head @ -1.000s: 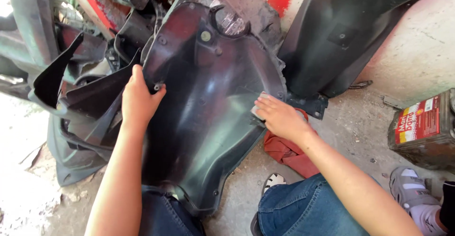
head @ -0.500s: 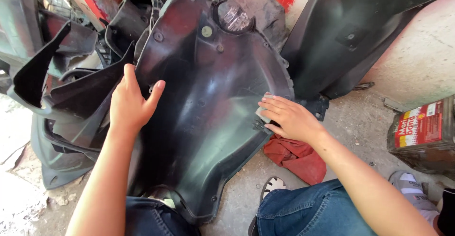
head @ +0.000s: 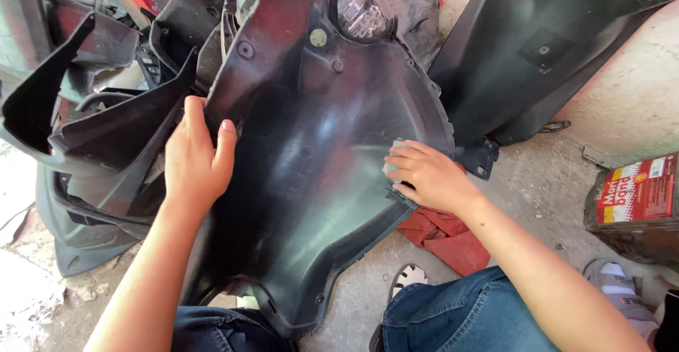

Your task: The person sits on the floor and sands a black motorcycle fairing with a sanding block. They hold the fairing with one hand and rub the surface with the other, working on different sections of the plastic part.

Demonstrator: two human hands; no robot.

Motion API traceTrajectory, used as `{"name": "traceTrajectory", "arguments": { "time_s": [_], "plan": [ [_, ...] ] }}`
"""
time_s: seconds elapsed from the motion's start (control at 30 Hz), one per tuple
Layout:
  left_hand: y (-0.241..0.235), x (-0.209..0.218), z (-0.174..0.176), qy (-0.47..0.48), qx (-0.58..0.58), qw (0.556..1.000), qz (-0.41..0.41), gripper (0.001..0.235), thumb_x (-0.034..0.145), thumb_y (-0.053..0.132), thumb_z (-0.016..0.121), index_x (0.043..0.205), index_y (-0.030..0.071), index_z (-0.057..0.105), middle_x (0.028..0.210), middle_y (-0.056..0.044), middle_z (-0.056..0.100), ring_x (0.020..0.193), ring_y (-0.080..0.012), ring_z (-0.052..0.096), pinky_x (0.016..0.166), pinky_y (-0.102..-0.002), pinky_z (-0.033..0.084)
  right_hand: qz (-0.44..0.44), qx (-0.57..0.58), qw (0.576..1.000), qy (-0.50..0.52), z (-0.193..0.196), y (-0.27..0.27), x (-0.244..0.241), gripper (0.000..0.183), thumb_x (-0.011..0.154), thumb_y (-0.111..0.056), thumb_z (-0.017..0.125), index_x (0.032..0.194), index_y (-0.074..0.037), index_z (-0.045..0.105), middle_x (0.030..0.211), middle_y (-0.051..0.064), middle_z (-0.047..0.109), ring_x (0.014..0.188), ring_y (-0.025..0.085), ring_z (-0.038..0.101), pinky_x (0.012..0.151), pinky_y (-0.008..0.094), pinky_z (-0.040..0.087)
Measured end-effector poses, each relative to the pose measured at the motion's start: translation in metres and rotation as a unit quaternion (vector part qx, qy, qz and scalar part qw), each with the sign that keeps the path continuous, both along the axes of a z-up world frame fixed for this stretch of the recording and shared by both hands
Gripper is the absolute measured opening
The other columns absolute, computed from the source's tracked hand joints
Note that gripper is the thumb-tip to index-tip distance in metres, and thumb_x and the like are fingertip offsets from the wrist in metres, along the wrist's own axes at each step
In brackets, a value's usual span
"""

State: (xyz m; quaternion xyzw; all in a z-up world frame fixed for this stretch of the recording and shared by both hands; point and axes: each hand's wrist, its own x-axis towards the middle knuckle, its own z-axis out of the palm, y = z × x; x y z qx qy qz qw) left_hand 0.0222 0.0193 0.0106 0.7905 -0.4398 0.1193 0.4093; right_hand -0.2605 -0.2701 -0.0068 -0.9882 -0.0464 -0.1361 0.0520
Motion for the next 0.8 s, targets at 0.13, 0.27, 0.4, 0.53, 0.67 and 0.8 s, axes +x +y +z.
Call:
{"name": "traceTrajectory", "arguments": {
  "time_s": [0.13,0.27,0.4,0.53,0.67,0.8],
  "plan": [
    [-0.001,-0.006,0.008,0.033,0.010,0.999,-0.008,0.034,0.105,0.025,0.057,0.124,-0.002,0.049,0.105,-0.029,0.066,0.097,-0.0508,0.064,0.080,-0.055,0.049,-0.023,-0.002,1.000,0.012,0.028,-0.008,0.002,0.028,0.080,-0.023,0.076,0.105,-0.012,0.077,0.121,0.008,0.072,0.124,0.029,0.061,0.110,0.044,0.044],
    [-0.002,-0.007,0.007,0.030,0.010,0.999,-0.009,0.034,0.106,0.025,0.056,0.125,-0.002,0.048,0.104,-0.030,0.066,0.098,-0.0509,0.064,0.082,-0.055,0.049,-0.031,0.028,0.999,-0.022,0.014,-0.001,-0.005,0.024,0.081,-0.022,0.076,0.103,-0.012,0.078,0.118,0.008,0.072,0.121,0.029,0.063,0.109,0.044,0.045],
    [0.000,-0.003,0.008,0.038,0.015,0.999,-0.014,0.035,0.108,0.027,0.055,0.125,-0.002,0.049,0.104,-0.030,0.066,0.098,-0.0513,0.063,0.082,-0.055,0.049,-0.012,0.055,0.998,0.015,0.017,-0.005,-0.003,0.022,0.080,-0.022,0.075,0.100,-0.013,0.078,0.117,0.006,0.074,0.121,0.027,0.063,0.110,0.043,0.044],
    [-0.002,-0.006,0.002,0.037,0.010,0.999,-0.021,0.035,0.110,0.029,0.055,0.123,-0.002,0.048,0.106,-0.030,0.066,0.101,-0.0513,0.064,0.084,-0.055,0.050,-0.059,0.048,0.997,-0.027,0.009,-0.006,-0.009,0.022,0.084,-0.021,0.075,0.104,-0.013,0.079,0.121,0.007,0.073,0.124,0.027,0.062,0.113,0.042,0.042],
    [-0.001,0.004,0.000,-0.008,0.022,1.000,-0.014,0.047,0.108,0.035,0.061,0.127,-0.005,0.045,0.107,-0.033,0.064,0.101,-0.0542,0.061,0.082,-0.056,0.049,-0.044,0.051,0.997,0.028,0.010,0.001,0.000,0.024,0.078,-0.022,0.079,0.099,-0.012,0.080,0.118,0.008,0.073,0.123,0.027,0.062,0.113,0.044,0.041],
    [-0.002,-0.004,0.001,-0.016,0.024,1.000,-0.010,0.053,0.106,0.036,0.063,0.132,-0.006,0.044,0.111,-0.034,0.064,0.102,-0.0535,0.062,0.084,-0.055,0.051,-0.078,0.055,0.995,-0.015,0.012,-0.016,0.001,0.023,0.077,-0.022,0.081,0.097,-0.011,0.078,0.116,0.007,0.073,0.119,0.027,0.064,0.109,0.043,0.047]
  ]
}}
